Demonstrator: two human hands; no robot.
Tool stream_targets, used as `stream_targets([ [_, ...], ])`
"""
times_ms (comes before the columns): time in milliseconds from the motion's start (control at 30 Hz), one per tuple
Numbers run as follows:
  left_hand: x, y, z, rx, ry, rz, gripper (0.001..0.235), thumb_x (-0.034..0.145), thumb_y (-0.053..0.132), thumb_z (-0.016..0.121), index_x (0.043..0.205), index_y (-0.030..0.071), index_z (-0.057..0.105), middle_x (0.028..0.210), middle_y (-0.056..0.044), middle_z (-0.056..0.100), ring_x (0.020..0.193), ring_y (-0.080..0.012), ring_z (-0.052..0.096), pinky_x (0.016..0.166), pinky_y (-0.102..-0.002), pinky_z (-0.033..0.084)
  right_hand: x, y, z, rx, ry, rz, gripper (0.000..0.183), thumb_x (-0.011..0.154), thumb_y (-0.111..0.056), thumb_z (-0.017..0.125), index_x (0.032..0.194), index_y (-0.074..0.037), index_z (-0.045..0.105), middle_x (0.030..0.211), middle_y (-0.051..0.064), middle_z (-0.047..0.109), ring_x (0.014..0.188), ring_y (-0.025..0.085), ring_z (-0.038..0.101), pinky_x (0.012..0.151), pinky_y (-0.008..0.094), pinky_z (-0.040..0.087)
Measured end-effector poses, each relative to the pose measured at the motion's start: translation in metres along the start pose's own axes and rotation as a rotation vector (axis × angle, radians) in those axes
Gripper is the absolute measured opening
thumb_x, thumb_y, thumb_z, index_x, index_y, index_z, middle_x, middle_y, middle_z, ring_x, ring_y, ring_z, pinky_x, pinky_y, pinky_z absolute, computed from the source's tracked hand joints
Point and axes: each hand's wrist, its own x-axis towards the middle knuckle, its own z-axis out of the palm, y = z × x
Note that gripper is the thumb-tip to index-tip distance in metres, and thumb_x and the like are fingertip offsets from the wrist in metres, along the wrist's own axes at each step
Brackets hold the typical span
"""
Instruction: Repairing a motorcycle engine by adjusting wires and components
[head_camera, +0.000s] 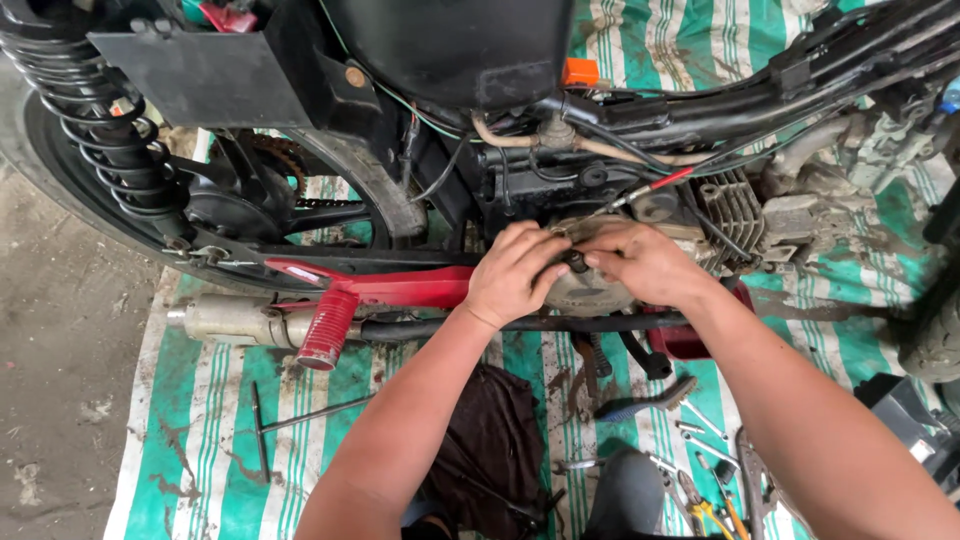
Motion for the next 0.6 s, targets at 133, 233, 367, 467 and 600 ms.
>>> stream_targets([
  [133,0.006,-0.001,-0.003,0.055,-0.065,0.067,0.029,0.11,0.036,0.069,0.124,0.012,0.078,0.112,-0.008,0.068,0.109,-0.0337,0.07,0.085,-0.045,0.059,-0.001,0.032,-0.002,0.116,-0.037,-0.053,0.035,0.095,0.003,0.07,0.128,0.001,0.082,0.103,0.02,0.08,0.093,0.032,0.082,0.08,0.048,0.072],
  [233,0.018,-0.006,-0.008,0.16,-0.202,0.11,0.032,0.11,0.04,0.066,0.122,0.014,0.079,0.11,-0.007,0.07,0.108,-0.0304,0.068,0.08,-0.043,0.057,-0.001,0.053,-0.003,0.271,-0.027,-0.052,0.046,0.092,0.011,0.067,0.136,0.003,0.079,0.107,0.021,0.077,0.101,0.031,0.078,0.086,0.048,0.072],
  [367,0.03,-0.013,-0.005,0.177,-0.457,0.13,0.027,0.108,0.038,0.066,0.109,0.014,0.079,0.095,-0.005,0.073,0.096,-0.028,0.069,0.073,-0.041,0.058,-0.005,0.062,-0.001,0.418,0.009,-0.027,0.043,0.097,0.01,0.067,0.138,0.004,0.077,0.11,0.023,0.075,0.105,0.031,0.075,0.086,0.05,0.072],
  [467,0.046,-0.011,-0.009,0.084,-0.552,0.142,0.029,0.109,0.037,0.062,0.102,0.013,0.076,0.092,-0.009,0.075,0.092,-0.0341,0.073,0.074,-0.046,0.061,-0.009,0.056,0.0,0.455,0.034,-0.013,0.038,0.093,0.01,0.072,0.13,0.004,0.08,0.107,0.02,0.076,0.101,0.027,0.076,0.086,0.047,0.072],
  [600,0.041,-0.031,0.005,-0.057,-0.602,0.151,0.026,0.111,0.034,0.062,0.097,0.014,0.07,0.09,-0.008,0.075,0.093,-0.035,0.075,0.077,-0.046,0.062,-0.008,0.051,0.002,0.466,0.052,-0.023,0.034,0.094,0.008,0.073,0.126,0.004,0.081,0.102,0.019,0.076,0.098,0.026,0.077,0.085,0.045,0.072],
])
